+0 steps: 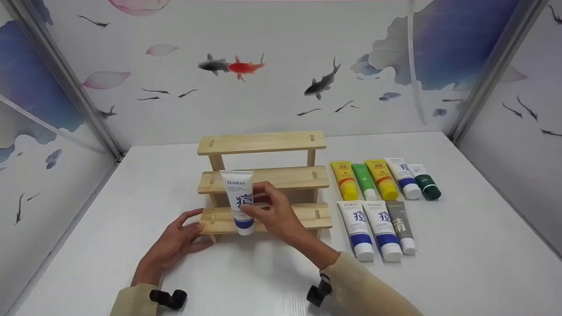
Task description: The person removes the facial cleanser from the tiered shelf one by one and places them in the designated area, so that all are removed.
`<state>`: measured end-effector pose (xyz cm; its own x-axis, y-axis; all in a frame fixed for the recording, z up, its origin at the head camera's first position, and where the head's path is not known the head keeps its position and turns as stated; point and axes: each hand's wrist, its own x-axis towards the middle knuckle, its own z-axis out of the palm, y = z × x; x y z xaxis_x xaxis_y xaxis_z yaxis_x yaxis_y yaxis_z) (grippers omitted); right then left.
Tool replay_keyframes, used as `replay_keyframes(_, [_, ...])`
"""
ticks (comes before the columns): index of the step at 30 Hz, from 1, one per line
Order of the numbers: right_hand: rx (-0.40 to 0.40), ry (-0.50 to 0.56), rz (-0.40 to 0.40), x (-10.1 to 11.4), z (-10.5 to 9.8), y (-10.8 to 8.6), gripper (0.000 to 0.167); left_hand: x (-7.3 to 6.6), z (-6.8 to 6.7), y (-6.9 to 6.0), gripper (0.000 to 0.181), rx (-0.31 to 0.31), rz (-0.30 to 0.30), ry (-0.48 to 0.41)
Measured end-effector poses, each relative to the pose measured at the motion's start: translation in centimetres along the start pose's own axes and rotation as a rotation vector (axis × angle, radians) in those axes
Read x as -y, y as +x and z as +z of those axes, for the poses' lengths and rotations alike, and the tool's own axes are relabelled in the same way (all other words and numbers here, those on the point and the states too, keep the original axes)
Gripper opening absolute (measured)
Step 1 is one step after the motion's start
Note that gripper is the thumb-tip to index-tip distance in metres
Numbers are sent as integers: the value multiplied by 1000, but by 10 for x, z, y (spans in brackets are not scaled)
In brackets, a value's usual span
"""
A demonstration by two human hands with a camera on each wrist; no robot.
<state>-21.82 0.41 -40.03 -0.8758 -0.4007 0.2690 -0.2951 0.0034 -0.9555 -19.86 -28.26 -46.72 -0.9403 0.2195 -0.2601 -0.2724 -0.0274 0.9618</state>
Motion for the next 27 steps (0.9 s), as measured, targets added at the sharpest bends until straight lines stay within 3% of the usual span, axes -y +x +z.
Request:
replay_keyframes(7, [-8,-57,45,14,-31,-16,41,-1,0,0,71,-2,-3,-5])
replay_keyframes(19, [-144,-149,98,25,-93,-41,49,-1,3,1,70,-9,-12,-5])
replay_keyframes(27, [-171,-234,142,27,-128,-52,58,-1,0,-1,69,20,7,-30])
